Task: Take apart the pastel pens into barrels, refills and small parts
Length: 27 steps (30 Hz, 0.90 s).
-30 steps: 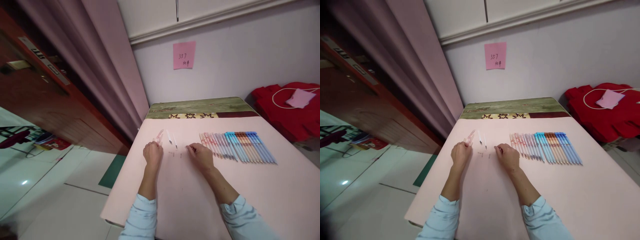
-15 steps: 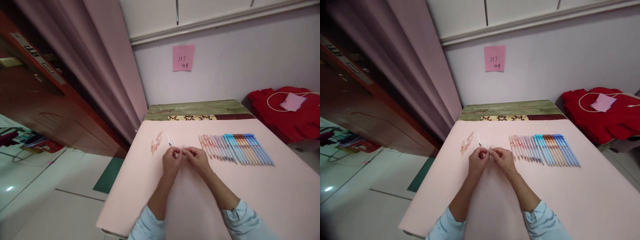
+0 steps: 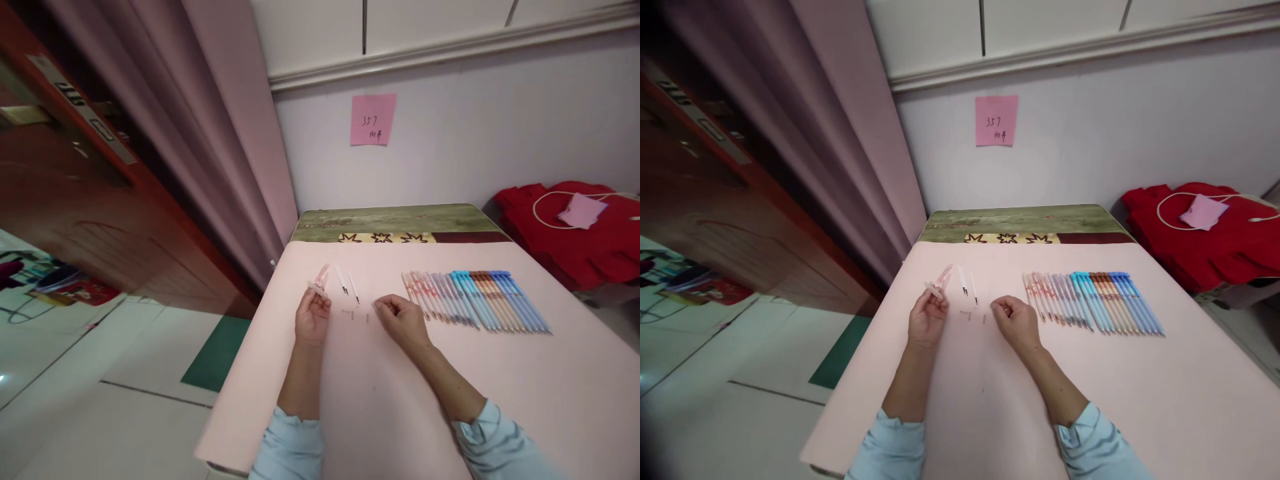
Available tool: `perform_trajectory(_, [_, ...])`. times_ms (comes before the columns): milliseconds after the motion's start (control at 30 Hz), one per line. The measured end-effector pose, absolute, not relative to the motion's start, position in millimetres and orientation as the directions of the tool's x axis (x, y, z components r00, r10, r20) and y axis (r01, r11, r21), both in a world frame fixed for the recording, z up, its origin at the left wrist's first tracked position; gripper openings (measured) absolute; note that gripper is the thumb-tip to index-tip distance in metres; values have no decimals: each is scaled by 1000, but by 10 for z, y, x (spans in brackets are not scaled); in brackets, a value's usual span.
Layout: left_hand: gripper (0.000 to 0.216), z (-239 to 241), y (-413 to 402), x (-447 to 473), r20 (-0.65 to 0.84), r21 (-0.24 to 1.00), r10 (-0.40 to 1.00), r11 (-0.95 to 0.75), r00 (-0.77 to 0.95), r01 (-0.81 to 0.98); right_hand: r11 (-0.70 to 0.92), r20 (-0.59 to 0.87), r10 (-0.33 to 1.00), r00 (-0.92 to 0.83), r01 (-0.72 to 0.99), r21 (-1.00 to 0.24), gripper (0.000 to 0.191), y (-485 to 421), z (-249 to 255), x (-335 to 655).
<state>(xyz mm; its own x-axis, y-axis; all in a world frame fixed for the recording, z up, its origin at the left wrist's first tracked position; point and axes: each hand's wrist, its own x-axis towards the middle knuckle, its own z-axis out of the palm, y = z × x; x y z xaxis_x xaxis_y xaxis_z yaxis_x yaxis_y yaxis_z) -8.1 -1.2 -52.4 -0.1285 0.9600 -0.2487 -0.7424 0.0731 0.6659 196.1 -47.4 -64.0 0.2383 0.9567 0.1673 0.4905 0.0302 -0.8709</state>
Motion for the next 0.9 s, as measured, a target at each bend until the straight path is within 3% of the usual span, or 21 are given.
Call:
perform_trajectory(100, [17, -529, -18, -112, -176, 559, 984, 125, 30, -820, -75, 89, 959, 268, 545, -835, 27, -351, -571, 1907])
perform_trajectory(267, [16, -524, -118, 9, -63, 577, 971, 223, 229, -786, -162, -45, 984, 173, 755, -635, 19, 77, -374, 1713])
perform_trajectory(367, [16, -525, -135, 19, -62, 557, 962, 253, 264, -791, -216, -146, 976, 163, 824, -524, 19, 309, -295, 1591])
perform_trajectory(500, [17, -536, -116, 5, -56, 544, 962, 253, 266, -800, -260, -184, 964, 195, 840, -476, 13, 476, -289, 1514])
perform_trajectory(667, [14, -530, -110, 21, -49, 518, 958, 265, 281, -814, -262, -161, 965, 208, 815, -517, 15, 477, -330, 1549])
perform_trajectory(900, [19, -561, -85, 47, -135, 482, 975, 220, 176, -848, -192, -14, 961, 278, 627, -755, 27, 45, -461, 1692])
